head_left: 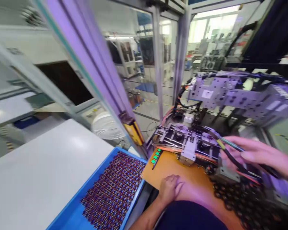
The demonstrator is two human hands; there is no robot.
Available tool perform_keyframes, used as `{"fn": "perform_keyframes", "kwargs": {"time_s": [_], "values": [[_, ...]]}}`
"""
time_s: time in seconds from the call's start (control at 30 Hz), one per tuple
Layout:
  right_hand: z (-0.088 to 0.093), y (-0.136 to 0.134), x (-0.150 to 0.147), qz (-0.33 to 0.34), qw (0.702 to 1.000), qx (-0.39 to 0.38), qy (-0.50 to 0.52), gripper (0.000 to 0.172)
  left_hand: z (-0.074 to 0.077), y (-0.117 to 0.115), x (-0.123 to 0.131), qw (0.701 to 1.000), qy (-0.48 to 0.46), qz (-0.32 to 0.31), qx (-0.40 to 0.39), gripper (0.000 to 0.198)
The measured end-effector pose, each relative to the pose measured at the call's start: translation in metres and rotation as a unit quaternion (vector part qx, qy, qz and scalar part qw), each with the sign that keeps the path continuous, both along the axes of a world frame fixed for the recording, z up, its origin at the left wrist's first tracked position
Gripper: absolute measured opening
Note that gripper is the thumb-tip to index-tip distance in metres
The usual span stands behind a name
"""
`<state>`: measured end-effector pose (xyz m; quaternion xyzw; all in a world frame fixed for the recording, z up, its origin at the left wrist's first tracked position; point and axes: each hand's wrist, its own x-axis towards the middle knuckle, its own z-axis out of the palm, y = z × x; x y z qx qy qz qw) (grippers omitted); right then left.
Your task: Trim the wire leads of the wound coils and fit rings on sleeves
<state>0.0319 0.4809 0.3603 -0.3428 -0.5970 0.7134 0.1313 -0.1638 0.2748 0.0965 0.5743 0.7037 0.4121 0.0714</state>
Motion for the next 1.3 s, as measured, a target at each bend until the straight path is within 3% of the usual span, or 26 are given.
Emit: {"fn": "perform_keyframes", "kwargs": {"time_s": [0.03, 0.13, 0.27, 0.5, 0.7, 1.3], "values": [[0.014, 0.004, -0.014, 0.07, 0.996, 0.047, -0.016, 0.047, -0.004, 0.001, -0.001, 1.0, 0.007, -0.005, 0.013, 0.021], [0.041, 0.022, -0.052, 0.156, 0.979, 0.121, -0.048, 0.041, -0.015, 0.004, -0.007, 0.998, 0.015, -0.02, 0.056, 0.018], [0.04, 0.052, -0.087, 0.224, 0.961, 0.085, -0.137, 0.023, -0.024, 0.009, -0.016, 0.993, 0.024, -0.049, 0.105, 0.014], [0.013, 0.08, -0.149, 0.236, 0.932, 0.045, -0.271, 0.019, -0.024, 0.008, -0.017, 0.993, 0.045, -0.053, 0.095, 0.018], [-0.002, 0.09, -0.192, 0.211, 0.912, 0.059, -0.347, 0.016, -0.027, 0.006, -0.017, 0.994, 0.051, -0.047, 0.083, 0.019], [0.001, 0.088, -0.214, 0.199, 0.894, 0.067, -0.395, 0.028, -0.024, 0.004, -0.016, 0.997, 0.009, -0.045, 0.062, 0.024]]}}
